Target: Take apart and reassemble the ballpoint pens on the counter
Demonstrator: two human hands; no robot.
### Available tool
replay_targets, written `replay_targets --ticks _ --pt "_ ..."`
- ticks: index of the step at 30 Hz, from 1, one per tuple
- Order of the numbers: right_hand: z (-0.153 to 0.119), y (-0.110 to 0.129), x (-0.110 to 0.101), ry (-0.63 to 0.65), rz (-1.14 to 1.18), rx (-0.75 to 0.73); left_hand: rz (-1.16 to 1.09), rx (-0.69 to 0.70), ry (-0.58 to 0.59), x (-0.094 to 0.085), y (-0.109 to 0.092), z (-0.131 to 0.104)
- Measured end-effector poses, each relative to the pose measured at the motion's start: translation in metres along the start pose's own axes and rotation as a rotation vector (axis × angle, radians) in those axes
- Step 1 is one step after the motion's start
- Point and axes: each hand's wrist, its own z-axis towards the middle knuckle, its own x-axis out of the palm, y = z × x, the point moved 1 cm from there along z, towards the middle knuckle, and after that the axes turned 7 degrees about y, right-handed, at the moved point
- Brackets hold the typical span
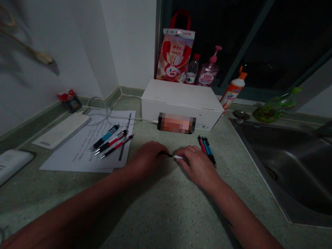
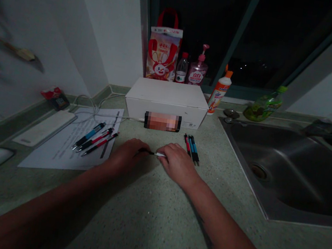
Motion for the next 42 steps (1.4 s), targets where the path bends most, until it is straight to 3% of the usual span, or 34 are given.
replay_targets --ticks 7,14,20,24,28,42 --pt "-0.003 0.001 0.001 0.024 0.084 -0.036 -0.226 -0.112 0.072 0.006 0.001 0.000" --pt "-0.002 0.003 0.000 0.045 0.091 -0.017 -0.239 -0.081 0.011 0.006 0.003 0.000" --pt "0.000 0.006 0.003 0.065 0.074 0.025 -0.232 0.045 -0.063 0.008 0.005 0.000" --pt "0.001 0.005 0.003 0.035 0.081 0.047 -0.299 -0.040 -0.086 0.008 0.003 -0.001" --pt "0.001 0.004 0.002 0.027 0.076 0.052 -0.283 -0.135 -0.025 0.004 -0.001 -0.001" --pt "0.001 0.005 0.000 -0.021 0.115 0.048 -0.426 -0.193 -0.101 -0.001 -0.002 0.002"
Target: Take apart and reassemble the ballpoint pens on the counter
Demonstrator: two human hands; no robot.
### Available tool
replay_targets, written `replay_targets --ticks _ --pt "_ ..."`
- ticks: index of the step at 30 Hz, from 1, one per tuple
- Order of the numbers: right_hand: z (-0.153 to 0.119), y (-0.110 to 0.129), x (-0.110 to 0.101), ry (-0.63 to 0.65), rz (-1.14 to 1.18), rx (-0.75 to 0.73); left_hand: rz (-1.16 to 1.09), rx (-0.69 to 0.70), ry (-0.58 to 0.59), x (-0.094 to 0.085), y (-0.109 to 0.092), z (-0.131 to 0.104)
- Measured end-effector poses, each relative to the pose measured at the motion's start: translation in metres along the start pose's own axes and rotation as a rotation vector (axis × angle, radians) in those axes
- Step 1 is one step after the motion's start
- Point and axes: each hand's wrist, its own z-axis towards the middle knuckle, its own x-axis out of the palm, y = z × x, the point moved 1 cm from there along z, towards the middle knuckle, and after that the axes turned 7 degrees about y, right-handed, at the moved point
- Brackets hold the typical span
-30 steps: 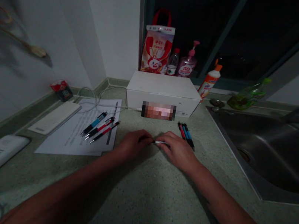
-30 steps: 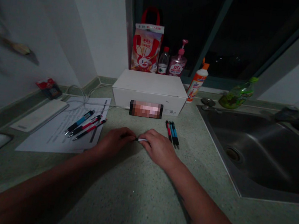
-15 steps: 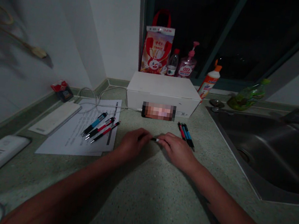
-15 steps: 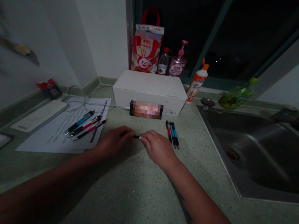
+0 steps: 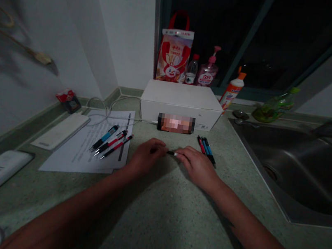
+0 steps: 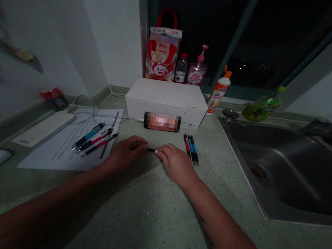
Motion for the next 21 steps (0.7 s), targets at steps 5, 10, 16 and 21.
replay_targets --ticks 5,10,16,21 --pt "0.0001 -0.0013 -0.0002 -0.011 -0.003 -0.010 0.005 -0.004 -0.005 -0.0014 -0.0042 -0.0015" --pt "-0.0002 -0.0021 -0.0010 -0.023 -0.014 0.002 -0.006 -0.023 0.006 -0.0017 -0.0002 -0.0003" --pt "-0.0008 -0.0007 -0.0015 -0.015 -0.007 -0.004 -0.015 0.004 -0.026 -0.0022 0.0020 0.0004" --pt "-0.0007 -0.0005 -0.0009 -0.017 -0.003 0.004 -0.003 0.023 -0.046 -0.0034 -0.0014 -0.0002"
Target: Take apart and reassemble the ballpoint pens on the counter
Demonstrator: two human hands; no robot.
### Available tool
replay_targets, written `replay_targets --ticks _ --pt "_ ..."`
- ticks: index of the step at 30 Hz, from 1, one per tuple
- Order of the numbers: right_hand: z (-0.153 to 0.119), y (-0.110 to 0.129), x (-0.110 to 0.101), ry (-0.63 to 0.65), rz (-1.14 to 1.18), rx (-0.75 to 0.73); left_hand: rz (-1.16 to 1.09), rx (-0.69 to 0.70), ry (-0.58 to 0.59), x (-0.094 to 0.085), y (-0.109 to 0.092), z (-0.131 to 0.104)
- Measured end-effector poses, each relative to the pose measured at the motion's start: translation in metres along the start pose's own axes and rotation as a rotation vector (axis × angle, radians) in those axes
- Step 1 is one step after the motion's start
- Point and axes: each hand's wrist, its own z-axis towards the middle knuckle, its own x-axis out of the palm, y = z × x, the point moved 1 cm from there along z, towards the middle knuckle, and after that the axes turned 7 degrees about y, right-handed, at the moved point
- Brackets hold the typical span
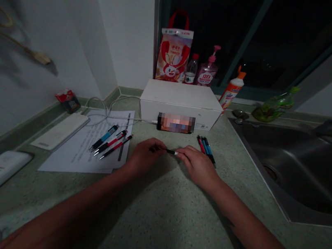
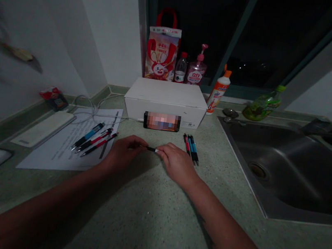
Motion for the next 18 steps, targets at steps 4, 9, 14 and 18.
replay_targets --ticks 4,9,14,18 --pt "0.0002 -0.0006 0.0007 0.018 -0.017 -0.003 0.013 -0.042 0.055 0.0008 -0.0004 0.0006" --pt "0.0000 -0.0001 -0.0001 0.001 0.007 -0.013 0.004 -0.023 0.021 0.0019 0.0014 0.0006" --pt "0.0003 0.0018 -0.0005 0.027 -0.014 -0.003 0.063 -0.028 0.053 0.0018 0.0010 -0.0007" --pt "0.0003 0.0027 -0.0007 0.012 0.001 -0.004 0.046 -0.008 0.039 0.0025 0.0022 -0.0006"
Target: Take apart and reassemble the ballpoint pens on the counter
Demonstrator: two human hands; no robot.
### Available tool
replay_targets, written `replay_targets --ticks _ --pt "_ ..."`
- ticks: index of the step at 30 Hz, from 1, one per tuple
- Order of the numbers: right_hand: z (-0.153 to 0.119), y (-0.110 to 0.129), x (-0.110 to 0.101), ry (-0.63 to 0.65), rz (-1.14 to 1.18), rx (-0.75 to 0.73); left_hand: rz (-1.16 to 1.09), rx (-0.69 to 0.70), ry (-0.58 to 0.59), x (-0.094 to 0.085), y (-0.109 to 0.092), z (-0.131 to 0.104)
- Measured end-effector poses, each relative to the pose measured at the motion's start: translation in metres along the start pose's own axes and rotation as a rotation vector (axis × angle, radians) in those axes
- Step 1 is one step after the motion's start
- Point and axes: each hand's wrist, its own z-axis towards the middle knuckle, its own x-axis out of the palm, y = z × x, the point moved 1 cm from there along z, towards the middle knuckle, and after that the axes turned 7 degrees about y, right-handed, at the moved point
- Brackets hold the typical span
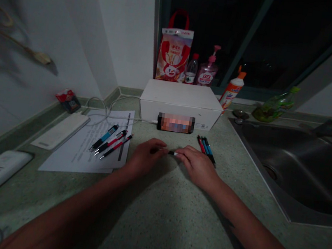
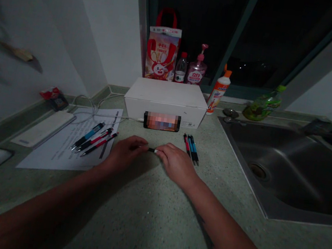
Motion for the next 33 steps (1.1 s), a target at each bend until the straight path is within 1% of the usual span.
replay_targets --ticks 3,5,9,11,13,15,16,17,19,22,24,26,27,29,31,33 --pt "0.000 -0.001 0.001 0.019 0.020 0.006 0.045 0.009 0.022 0.001 0.002 0.000" --pt "0.000 -0.002 0.001 0.029 0.065 0.015 0.136 0.064 -0.006 0.000 0.002 -0.001" --pt "0.001 -0.007 0.004 0.051 0.248 0.064 0.302 0.272 -0.013 -0.004 0.000 -0.003" --pt "0.002 -0.009 0.005 0.094 0.417 0.122 0.372 0.398 -0.023 -0.007 -0.001 -0.004" --pt "0.003 -0.010 0.007 0.149 0.609 0.194 0.416 0.523 -0.057 -0.009 -0.002 -0.004" --pt "0.003 -0.010 0.008 0.183 0.755 0.250 0.441 0.609 -0.083 -0.009 -0.001 -0.004" --pt "0.003 -0.010 0.008 0.185 0.799 0.268 0.448 0.629 -0.096 -0.009 0.000 -0.004" --pt "0.004 -0.010 0.007 0.175 0.826 0.282 0.451 0.630 -0.105 -0.008 0.001 -0.004" --pt "0.005 -0.011 0.004 0.116 0.857 0.309 0.444 0.567 -0.138 -0.007 0.003 -0.003" --pt "0.008 -0.017 -0.006 -0.089 0.926 0.363 0.385 0.381 -0.197 -0.007 0.004 -0.004" --pt "0.009 -0.020 -0.011 -0.241 0.984 0.388 0.339 0.297 -0.174 -0.004 0.003 -0.006" --pt "0.009 -0.021 -0.013 -0.329 1.029 0.391 0.304 0.286 -0.067 0.003 0.000 -0.010" --pt "0.009 -0.020 -0.012 -0.351 1.046 0.387 0.290 0.297 0.008 0.008 -0.001 -0.012" --pt "0.009 -0.017 -0.008 -0.377 1.073 0.372 0.241 0.267 0.167 0.019 -0.003 -0.017" --pt "0.010 -0.013 -0.003 -0.394 1.082 0.347 0.197 0.235 0.239 0.027 -0.006 -0.022" --pt "0.010 -0.010 -0.001 -0.393 1.074 0.312 0.171 0.221 0.263 0.031 -0.008 -0.025"
